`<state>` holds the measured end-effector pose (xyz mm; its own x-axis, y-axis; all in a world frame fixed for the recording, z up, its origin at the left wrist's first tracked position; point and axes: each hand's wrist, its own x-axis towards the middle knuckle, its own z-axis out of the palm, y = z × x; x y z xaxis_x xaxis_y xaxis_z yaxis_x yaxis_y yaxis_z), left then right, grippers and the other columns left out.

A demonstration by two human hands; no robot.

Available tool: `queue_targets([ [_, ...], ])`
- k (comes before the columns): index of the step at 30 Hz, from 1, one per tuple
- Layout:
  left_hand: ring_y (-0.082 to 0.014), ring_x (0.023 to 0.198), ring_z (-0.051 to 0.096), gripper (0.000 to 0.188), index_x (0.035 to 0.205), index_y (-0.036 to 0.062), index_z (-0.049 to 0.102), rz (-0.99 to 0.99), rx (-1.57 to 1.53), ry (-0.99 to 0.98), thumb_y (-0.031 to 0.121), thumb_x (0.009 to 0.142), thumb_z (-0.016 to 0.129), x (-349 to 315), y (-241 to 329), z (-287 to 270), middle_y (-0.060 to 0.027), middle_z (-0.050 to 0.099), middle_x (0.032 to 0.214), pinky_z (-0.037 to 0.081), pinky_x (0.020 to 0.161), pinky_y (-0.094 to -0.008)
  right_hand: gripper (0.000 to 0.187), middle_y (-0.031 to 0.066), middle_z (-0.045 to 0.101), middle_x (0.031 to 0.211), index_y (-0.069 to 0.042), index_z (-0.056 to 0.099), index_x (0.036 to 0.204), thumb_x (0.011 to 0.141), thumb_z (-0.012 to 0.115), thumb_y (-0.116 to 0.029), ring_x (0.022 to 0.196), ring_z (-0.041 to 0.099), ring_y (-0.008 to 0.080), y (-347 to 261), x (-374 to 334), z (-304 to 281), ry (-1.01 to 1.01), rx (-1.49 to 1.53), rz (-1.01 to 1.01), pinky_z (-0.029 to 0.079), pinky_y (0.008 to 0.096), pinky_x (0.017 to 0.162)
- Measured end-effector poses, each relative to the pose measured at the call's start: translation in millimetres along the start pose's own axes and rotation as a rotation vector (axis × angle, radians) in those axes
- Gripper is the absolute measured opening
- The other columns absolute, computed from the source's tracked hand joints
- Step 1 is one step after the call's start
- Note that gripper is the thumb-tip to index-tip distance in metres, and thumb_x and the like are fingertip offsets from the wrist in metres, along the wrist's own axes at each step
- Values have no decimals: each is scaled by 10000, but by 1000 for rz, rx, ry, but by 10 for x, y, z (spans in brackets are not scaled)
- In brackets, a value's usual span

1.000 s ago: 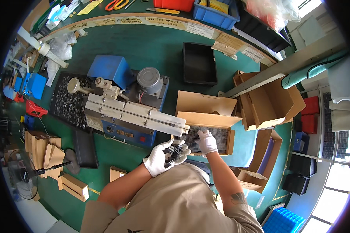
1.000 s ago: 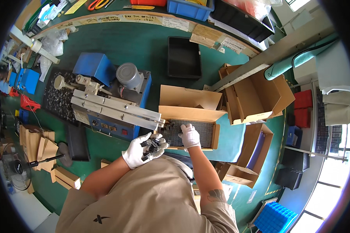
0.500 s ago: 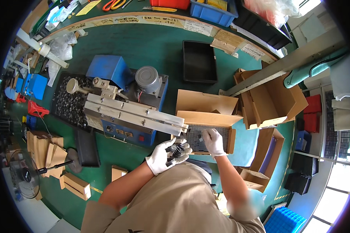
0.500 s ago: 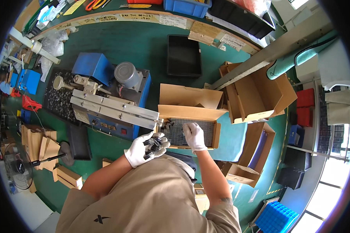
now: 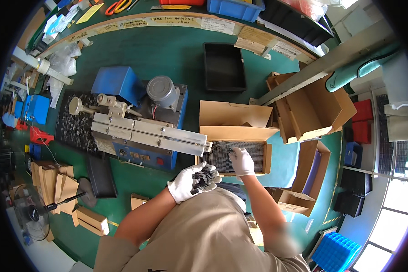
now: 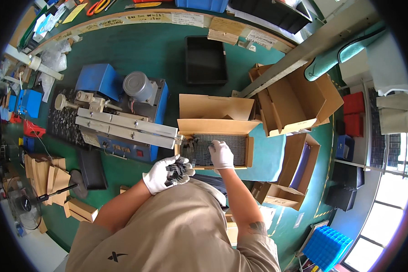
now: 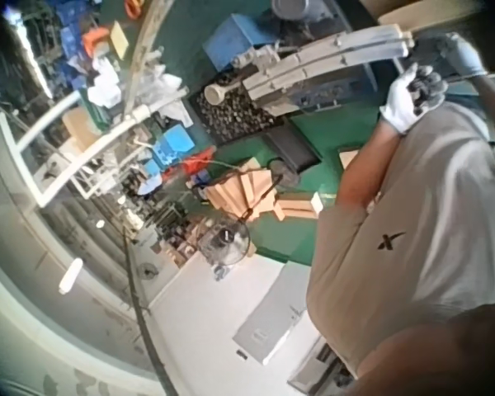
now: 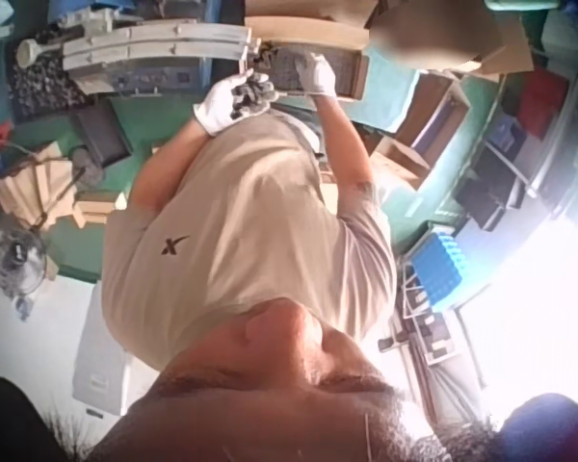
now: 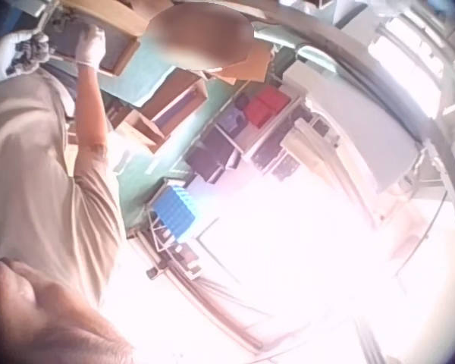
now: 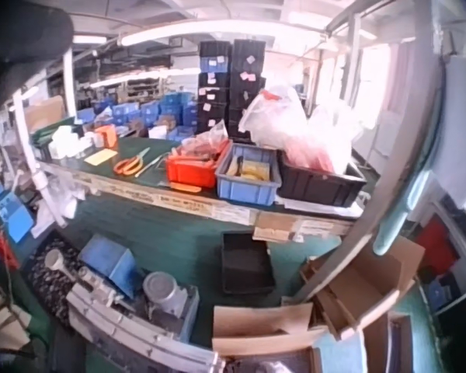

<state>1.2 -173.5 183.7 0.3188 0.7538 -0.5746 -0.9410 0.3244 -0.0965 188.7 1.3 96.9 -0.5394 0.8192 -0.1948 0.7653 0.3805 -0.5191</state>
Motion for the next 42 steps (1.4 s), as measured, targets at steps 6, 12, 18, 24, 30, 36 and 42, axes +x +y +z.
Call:
queue_targets([
  [6,-371,1137,630,360,1092,16,595,67,-58,60,332,1071,424,-153,25,-50,-175,653,1130,573,895,-472,164,220,652,953,-54,589,967,910,644,-196,889,689,381,38,115,371,-104,-245,-50,573,477,740],
  [12,-371,1153,619,344,1072,26,587,83,-55,22,320,1073,409,-175,55,-37,-172,649,1126,574,901,-464,247,221,673,933,-62,651,1129,886,610,-80,860,675,370,-47,18,100,43,162,-137,554,428,762],
  [18,-376,1160,628,327,1103,20,590,72,-31,21,297,1067,420,-84,34,-26,-181,655,1137,574,908,-475,173,48,669,908,-8,639,1108,984,612,-127,843,622,126,-871,-203,-960,-251,1132,164,522,291,760],
  [24,-359,1135,651,314,1107,27,627,36,-8,30,298,1043,483,-29,55,30,-180,682,1131,569,902,-479,89,95,707,990,-19,658,1025,942,646,-49,880,661,181,-1210,-226,-1230,-228,959,-162,533,327,816],
  [30,-333,1141,654,326,1131,37,648,18,49,9,313,1026,511,-31,54,58,-154,696,1149,549,924,-459,506,172,649,1030,-58,614,1210,744,616,137,950,622,376,-1533,-48,-1358,32,115,-724,521,437,851],
  [36,-318,1138,660,336,1155,51,652,27,75,33,328,1028,512,-88,71,55,-144,709,1141,542,934,-448,588,190,612,1038,-24,498,1348,776,565,91,936,594,386,-1630,27,-1191,42,89,-857,502,447,839],
  [42,-313,1125,663,320,1126,54,654,44,117,53,321,1036,502,-132,81,109,-140,711,1126,545,917,-443,529,184,631,1074,-18,521,1309,790,605,44,949,616,376,-1816,80,-1166,59,33,-876,517,451,832],
])
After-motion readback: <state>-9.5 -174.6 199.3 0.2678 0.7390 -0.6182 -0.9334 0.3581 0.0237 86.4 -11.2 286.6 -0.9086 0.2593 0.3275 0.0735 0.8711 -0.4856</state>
